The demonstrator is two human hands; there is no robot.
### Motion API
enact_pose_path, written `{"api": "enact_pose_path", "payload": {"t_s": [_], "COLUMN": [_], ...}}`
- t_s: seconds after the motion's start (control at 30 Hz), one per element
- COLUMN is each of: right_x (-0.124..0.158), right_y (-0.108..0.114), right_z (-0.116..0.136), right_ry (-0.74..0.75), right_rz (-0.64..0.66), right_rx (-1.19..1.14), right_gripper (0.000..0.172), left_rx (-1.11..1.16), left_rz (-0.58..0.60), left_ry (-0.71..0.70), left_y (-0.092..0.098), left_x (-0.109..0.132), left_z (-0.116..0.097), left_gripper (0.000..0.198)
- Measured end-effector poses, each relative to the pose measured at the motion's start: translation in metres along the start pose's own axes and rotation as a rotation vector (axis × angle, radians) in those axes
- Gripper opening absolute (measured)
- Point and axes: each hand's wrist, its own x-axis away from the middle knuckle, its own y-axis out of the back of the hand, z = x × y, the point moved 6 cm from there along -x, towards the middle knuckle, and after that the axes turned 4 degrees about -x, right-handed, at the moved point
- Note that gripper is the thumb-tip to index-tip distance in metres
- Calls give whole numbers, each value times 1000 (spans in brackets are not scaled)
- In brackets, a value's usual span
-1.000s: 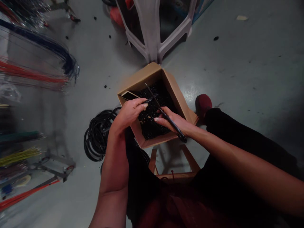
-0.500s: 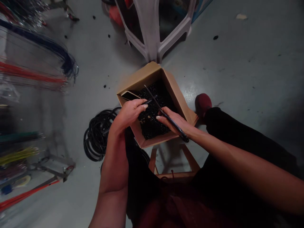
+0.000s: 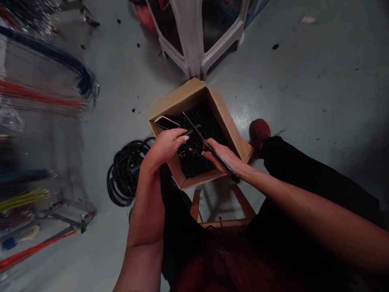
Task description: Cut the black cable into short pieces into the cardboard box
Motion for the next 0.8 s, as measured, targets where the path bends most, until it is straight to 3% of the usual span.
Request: {"api": "enact_pose_path", "payload": {"t_s": [0.27, 0.8], "right_x": [-1, -3], "right_y": [-3, -13], "right_z": [-3, -12], "right_ry": [-43, -60], "right_rz": [28, 83], "right_rx": [55, 110], "right_gripper": [15, 11], "left_rx": [-81, -272], "left_rz": [15, 235], "left_ry": [-20, 102], "left_y": [-3, -15], "left_x": [0, -1], "left_z": [3, 9], "left_gripper": [25, 25]}}
